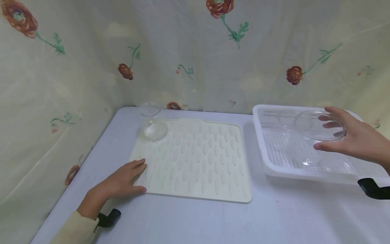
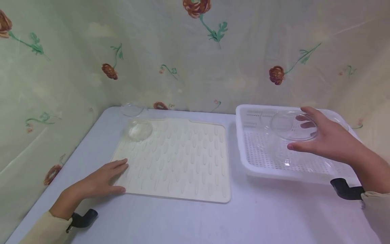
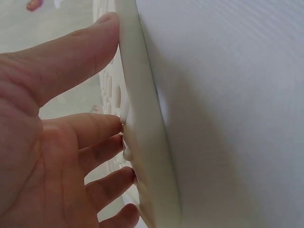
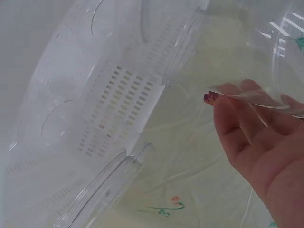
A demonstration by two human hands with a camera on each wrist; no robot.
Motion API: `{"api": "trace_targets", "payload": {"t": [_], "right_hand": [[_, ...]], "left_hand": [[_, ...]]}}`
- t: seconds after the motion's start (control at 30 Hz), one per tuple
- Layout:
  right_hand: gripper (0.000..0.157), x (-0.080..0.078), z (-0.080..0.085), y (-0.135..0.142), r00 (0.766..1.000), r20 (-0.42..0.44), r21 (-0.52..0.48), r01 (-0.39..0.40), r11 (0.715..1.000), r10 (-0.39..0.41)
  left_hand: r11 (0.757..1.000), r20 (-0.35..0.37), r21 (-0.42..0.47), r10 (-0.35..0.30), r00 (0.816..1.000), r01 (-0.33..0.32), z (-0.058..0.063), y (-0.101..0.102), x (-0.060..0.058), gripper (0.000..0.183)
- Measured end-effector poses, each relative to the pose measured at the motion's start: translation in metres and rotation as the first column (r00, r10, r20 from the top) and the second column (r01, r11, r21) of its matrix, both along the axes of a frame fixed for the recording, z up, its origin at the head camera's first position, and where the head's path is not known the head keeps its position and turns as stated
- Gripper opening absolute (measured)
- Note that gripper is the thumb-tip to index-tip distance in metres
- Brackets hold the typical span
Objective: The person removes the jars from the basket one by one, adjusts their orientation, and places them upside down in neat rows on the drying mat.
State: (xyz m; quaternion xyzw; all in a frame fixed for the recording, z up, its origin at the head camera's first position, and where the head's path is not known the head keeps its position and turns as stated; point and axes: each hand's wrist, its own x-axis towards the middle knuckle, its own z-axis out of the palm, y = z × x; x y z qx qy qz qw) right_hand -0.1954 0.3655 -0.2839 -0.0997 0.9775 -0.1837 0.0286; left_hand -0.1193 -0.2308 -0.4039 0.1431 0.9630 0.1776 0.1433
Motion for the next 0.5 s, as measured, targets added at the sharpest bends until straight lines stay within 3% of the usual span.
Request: {"api": "trace_targets", "payload": {"t": [0.13, 0.5], "right_hand": [[0.122, 0.003, 0.003, 0.000, 0.997, -0.070, -0.019, 0.021, 1.000, -0.022], [0.122, 0.008, 0.012, -0.011, 0.996, -0.070, -0.032, 0.055, 0.998, -0.057]], "left_hand": [[1.000, -0.006, -0.013, 0.000, 1.000, 0.000, 0.000, 0.001, -0.001, 0.083], [1.000, -0.004, -0.004, 0.005, 1.000, -0.005, 0.001, 0.001, 0.000, 0.083]]}}
